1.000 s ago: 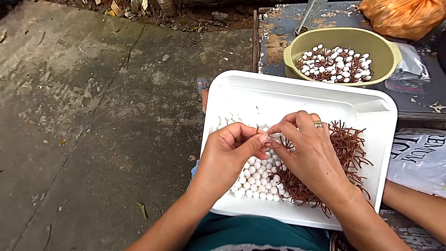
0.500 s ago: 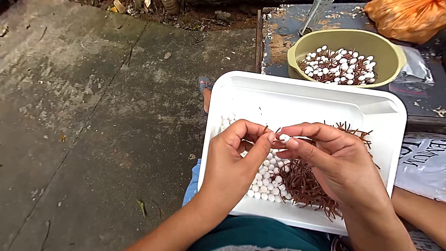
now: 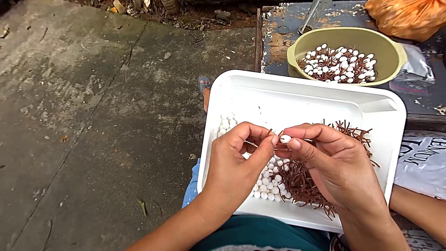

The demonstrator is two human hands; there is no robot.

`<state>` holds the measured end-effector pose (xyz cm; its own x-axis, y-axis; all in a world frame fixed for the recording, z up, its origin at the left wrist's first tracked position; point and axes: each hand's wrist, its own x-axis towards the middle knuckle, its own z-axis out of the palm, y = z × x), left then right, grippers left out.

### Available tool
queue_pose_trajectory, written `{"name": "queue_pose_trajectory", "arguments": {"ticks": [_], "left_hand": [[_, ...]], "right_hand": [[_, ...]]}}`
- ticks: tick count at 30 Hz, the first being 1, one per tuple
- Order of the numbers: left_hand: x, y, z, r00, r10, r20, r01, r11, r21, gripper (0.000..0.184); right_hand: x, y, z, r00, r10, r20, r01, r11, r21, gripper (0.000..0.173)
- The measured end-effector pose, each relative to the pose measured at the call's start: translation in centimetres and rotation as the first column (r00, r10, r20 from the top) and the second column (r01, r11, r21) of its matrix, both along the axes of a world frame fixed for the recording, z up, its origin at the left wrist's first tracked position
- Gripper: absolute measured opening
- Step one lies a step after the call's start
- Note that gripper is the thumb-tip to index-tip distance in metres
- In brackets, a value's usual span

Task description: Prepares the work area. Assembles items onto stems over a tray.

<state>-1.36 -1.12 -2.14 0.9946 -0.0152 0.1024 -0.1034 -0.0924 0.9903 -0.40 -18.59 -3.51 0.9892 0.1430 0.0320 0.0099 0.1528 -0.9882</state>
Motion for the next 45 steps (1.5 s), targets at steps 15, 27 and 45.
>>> {"name": "queue_pose_trajectory", "arguments": {"ticks": [15,27,45], "left_hand": [[0.3,0.3,0.0,0.995,-0.022,-0.095,0.018,0.999,-0.039,0.004],[1.6,2.4,-0.1,0.984,0.053,-0.171,-0.085,0.98,-0.181,0.009],[0.9,1.6,0.4,0.903,-0.256,-0.345,0.182,0.956,-0.231,0.011]], "right_hand": [[0.5,0.0,0.5,0.987,-0.012,0.161,0.046,0.976,-0.214,0.011],[2.3,-0.7,-0.2,0.884,0.274,0.378,0.243,0.42,-0.874,0.014],[2.4,-1.6,1.1,0.957,0.221,-0.189,-0.212,0.975,0.064,0.014]]}}
